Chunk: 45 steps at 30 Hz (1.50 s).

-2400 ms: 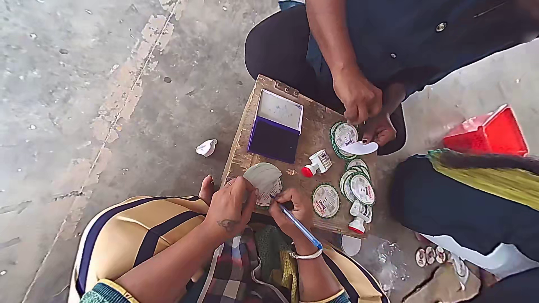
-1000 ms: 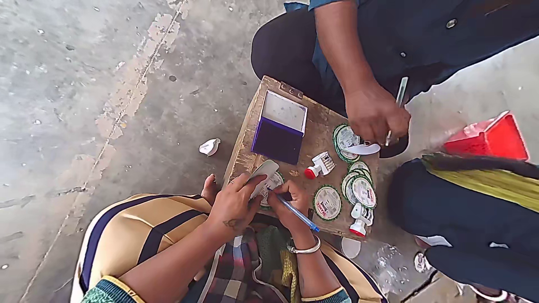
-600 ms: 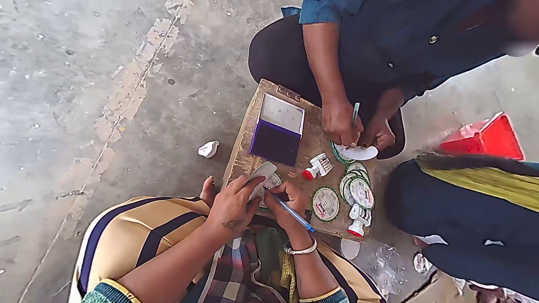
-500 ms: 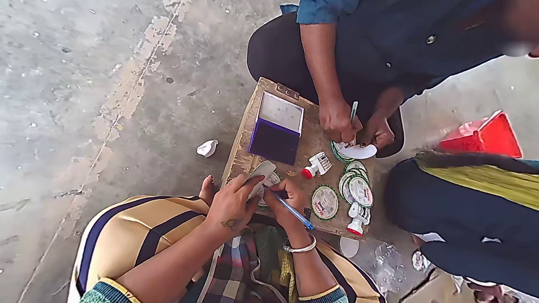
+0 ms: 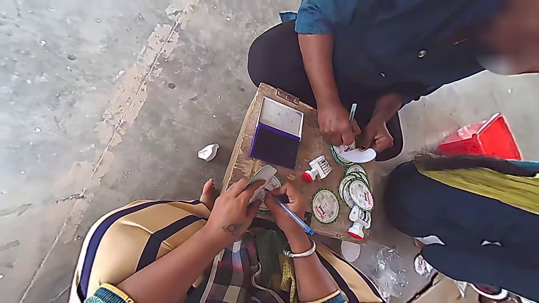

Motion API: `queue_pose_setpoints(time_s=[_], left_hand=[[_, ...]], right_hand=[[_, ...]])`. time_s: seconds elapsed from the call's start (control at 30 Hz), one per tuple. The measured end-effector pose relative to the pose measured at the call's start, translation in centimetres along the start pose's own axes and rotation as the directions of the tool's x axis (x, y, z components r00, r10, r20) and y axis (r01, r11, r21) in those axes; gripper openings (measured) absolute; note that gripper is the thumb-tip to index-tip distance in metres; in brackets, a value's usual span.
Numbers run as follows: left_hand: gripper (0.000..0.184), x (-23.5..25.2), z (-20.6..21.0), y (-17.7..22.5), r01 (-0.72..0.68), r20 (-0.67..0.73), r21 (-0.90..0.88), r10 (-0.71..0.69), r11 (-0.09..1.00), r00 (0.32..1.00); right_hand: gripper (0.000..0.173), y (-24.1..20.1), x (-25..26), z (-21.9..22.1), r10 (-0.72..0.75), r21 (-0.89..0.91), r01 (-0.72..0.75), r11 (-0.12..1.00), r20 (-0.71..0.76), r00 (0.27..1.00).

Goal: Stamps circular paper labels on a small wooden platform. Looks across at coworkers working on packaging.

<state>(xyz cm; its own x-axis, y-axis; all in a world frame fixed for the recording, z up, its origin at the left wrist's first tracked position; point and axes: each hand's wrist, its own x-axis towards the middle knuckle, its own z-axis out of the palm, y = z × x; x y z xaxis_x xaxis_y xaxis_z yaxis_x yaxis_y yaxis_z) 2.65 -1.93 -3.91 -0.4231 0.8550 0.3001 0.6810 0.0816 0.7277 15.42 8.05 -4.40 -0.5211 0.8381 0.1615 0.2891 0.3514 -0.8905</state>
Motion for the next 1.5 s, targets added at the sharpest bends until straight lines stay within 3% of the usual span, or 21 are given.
queue_pose_setpoints(time_s=[0.17, 1.5], left_hand=[[0.035, 0.0, 0.1, -0.04, -0.013, -0.018, 0.0, 0.013, 1.0, 1.0], [0.036, -0.14, 0.02, 0.17, -0.01, 0.01, 0.019, 0.01, 1.0, 1.0]], right_hand=[[0.008, 0.0, 0.07, 0.01, -0.036, 0.057, 0.037, 0.998, -0.019, 0.999], [0.006, -0.54, 0.06, 0.05, 0.028, -0.019, -0.03, 0.999, -0.056, 0.998]])
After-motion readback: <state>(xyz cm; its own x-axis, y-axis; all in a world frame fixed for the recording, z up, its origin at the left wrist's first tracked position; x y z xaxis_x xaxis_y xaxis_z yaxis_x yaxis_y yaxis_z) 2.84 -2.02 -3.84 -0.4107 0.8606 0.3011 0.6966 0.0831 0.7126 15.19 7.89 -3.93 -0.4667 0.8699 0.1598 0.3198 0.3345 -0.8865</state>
